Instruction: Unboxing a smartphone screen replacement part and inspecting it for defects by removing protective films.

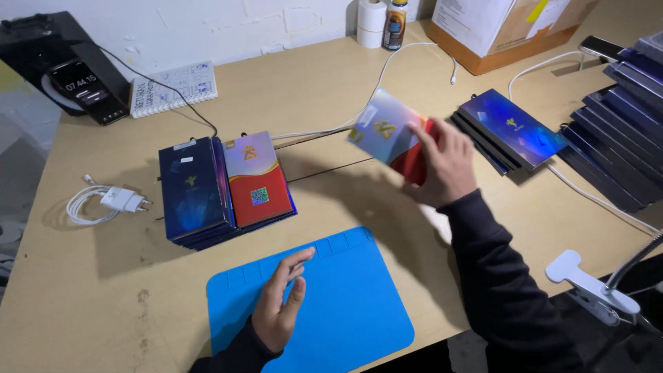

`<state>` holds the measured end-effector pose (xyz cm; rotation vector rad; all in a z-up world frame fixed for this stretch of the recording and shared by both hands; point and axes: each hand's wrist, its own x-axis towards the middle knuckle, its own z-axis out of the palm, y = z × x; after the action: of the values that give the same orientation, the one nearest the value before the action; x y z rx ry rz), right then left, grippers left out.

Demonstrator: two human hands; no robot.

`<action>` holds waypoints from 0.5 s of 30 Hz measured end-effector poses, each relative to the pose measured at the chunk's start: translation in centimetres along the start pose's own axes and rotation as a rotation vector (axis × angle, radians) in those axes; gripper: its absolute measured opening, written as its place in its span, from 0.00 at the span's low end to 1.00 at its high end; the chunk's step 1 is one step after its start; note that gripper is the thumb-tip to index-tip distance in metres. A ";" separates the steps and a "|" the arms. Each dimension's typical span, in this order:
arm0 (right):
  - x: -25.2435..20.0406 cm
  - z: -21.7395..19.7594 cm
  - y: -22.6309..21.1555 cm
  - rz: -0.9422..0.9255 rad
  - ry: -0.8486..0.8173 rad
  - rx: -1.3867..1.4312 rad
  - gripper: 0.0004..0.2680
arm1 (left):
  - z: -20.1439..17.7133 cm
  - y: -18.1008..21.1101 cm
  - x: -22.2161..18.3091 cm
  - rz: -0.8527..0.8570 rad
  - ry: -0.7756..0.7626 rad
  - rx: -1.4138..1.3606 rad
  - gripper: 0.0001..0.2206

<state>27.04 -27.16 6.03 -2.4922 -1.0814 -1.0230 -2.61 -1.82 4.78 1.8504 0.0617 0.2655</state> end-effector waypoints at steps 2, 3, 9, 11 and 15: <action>0.1 -0.3 3.8 0.047 0.039 -0.122 0.40 | 0.1 -0.6 -0.1 0.030 0.025 0.083 0.27; 0.0 -0.5 5.7 0.084 0.071 -0.235 0.35 | 0.2 -0.9 -0.1 0.051 0.062 0.163 0.24; -3.1 0.9 15.5 0.180 -0.029 -0.374 0.31 | 0.9 -1.6 -0.4 0.135 0.136 0.346 0.21; -4.0 1.5 17.4 0.242 -0.112 -0.321 0.29 | 0.9 -1.5 -0.5 0.143 0.137 0.360 0.21; -5.7 3.1 20.3 0.285 -0.028 -0.335 0.10 | 0.8 -1.4 -0.5 0.216 0.151 0.379 0.19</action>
<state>40.37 -43.06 1.06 -2.8211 -0.5713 -1.1608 -2.79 -2.28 3.17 2.2131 0.0167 0.5766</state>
